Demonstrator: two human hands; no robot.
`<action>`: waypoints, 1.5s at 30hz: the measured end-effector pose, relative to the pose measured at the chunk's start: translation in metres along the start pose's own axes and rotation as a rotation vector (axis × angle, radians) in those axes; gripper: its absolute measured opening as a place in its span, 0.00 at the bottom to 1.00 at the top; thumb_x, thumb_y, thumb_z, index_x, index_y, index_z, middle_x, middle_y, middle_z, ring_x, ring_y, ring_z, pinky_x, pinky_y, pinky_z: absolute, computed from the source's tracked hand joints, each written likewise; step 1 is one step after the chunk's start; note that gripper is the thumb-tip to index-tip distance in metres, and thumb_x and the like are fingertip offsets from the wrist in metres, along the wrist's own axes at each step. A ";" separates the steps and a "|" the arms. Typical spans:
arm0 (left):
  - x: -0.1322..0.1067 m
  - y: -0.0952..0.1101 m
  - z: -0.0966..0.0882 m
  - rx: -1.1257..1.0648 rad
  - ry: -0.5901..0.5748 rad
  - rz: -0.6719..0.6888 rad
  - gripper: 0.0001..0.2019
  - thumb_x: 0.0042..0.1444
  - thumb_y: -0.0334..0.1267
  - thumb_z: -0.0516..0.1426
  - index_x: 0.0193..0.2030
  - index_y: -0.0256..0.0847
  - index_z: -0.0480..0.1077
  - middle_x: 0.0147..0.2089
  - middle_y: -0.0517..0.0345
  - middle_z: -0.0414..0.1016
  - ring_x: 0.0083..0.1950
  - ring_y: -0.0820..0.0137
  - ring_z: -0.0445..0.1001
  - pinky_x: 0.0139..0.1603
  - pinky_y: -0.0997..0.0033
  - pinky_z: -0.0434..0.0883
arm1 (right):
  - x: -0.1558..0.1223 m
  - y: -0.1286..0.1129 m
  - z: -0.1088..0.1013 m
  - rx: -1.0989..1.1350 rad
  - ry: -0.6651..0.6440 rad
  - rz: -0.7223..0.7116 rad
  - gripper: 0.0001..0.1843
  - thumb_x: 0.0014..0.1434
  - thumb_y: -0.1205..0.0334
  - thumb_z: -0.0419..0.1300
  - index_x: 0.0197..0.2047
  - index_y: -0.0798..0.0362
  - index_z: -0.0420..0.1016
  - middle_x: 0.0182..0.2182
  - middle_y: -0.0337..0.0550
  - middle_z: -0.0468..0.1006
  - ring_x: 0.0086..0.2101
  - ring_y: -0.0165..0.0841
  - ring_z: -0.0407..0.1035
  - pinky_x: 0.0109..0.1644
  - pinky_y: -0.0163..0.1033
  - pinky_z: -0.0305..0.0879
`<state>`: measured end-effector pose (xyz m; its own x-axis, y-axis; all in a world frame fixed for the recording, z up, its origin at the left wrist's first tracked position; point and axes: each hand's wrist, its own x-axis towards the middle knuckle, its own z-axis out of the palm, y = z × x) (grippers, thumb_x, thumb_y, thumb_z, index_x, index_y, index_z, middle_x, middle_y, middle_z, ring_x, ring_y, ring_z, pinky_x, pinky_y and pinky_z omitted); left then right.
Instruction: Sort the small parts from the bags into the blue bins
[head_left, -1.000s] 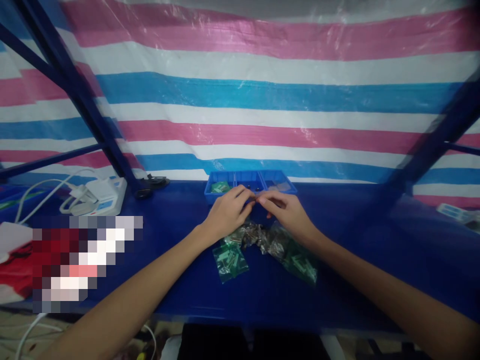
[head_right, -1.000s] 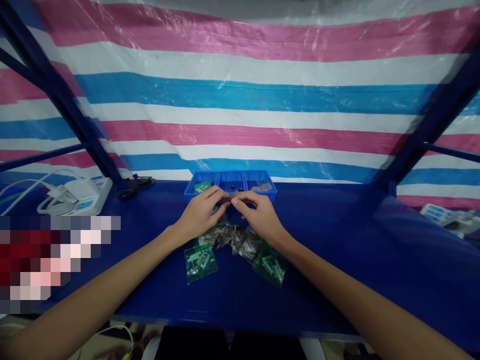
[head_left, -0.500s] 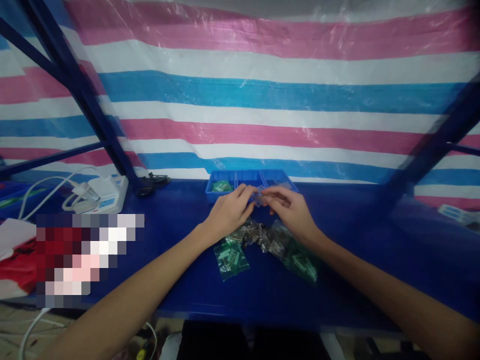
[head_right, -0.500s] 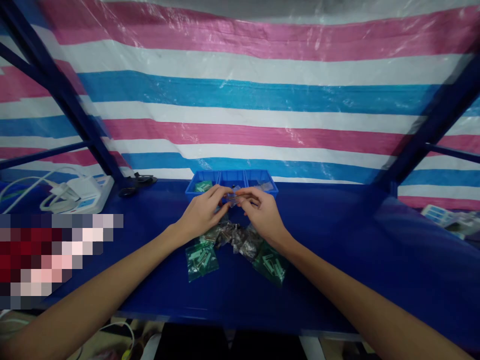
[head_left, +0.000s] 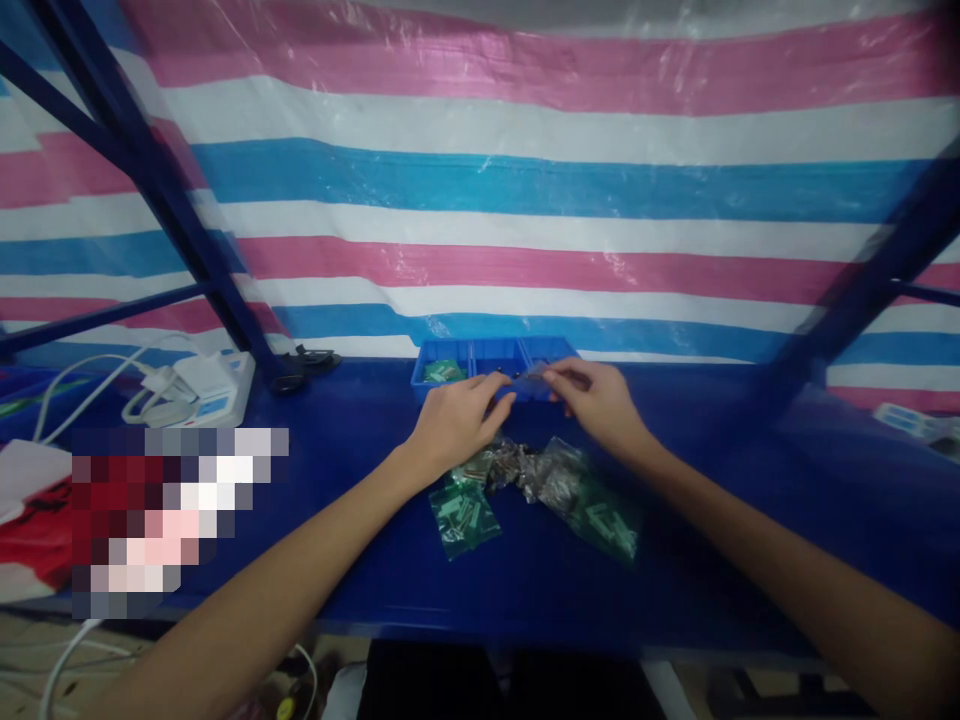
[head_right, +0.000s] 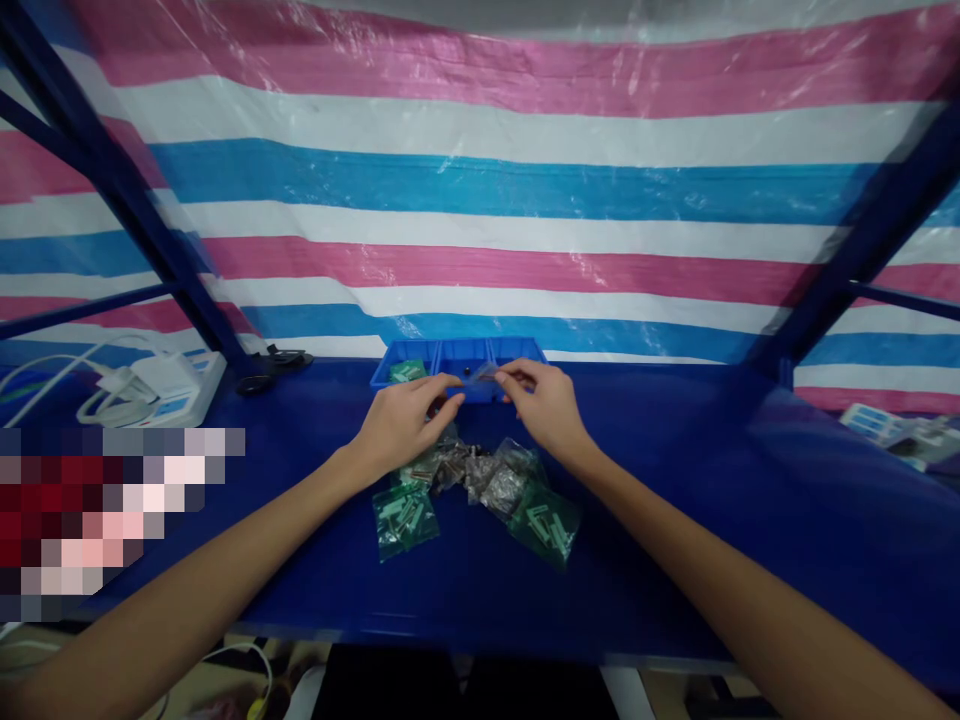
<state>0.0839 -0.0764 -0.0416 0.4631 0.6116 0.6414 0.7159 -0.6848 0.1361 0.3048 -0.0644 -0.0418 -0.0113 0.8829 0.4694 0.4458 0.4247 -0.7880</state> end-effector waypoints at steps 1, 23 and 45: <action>0.000 -0.001 0.000 -0.005 0.006 -0.011 0.13 0.70 0.44 0.51 0.52 0.43 0.72 0.39 0.58 0.80 0.32 0.71 0.76 0.33 0.70 0.67 | 0.005 0.003 -0.002 0.072 0.025 0.066 0.16 0.59 0.49 0.63 0.38 0.54 0.79 0.26 0.45 0.79 0.24 0.35 0.71 0.26 0.40 0.65; 0.000 -0.028 -0.002 0.176 -0.373 0.051 0.10 0.65 0.39 0.55 0.45 0.40 0.76 0.39 0.50 0.77 0.37 0.63 0.76 0.31 0.69 0.69 | -0.025 -0.002 0.006 -0.705 -0.407 -0.240 0.08 0.65 0.58 0.59 0.34 0.50 0.76 0.35 0.49 0.77 0.35 0.39 0.70 0.33 0.40 0.58; -0.003 -0.042 -0.004 0.085 -0.421 -0.218 0.12 0.61 0.40 0.59 0.49 0.41 0.75 0.35 0.51 0.75 0.34 0.62 0.75 0.32 0.67 0.67 | -0.032 -0.014 0.021 -0.602 -0.463 -0.259 0.14 0.71 0.58 0.52 0.37 0.52 0.75 0.37 0.46 0.78 0.38 0.37 0.70 0.40 0.41 0.59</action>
<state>0.0500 -0.0513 -0.0464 0.4562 0.8566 0.2408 0.8520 -0.4986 0.1596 0.2800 -0.0944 -0.0536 -0.4920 0.8206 0.2908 0.7831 0.5631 -0.2640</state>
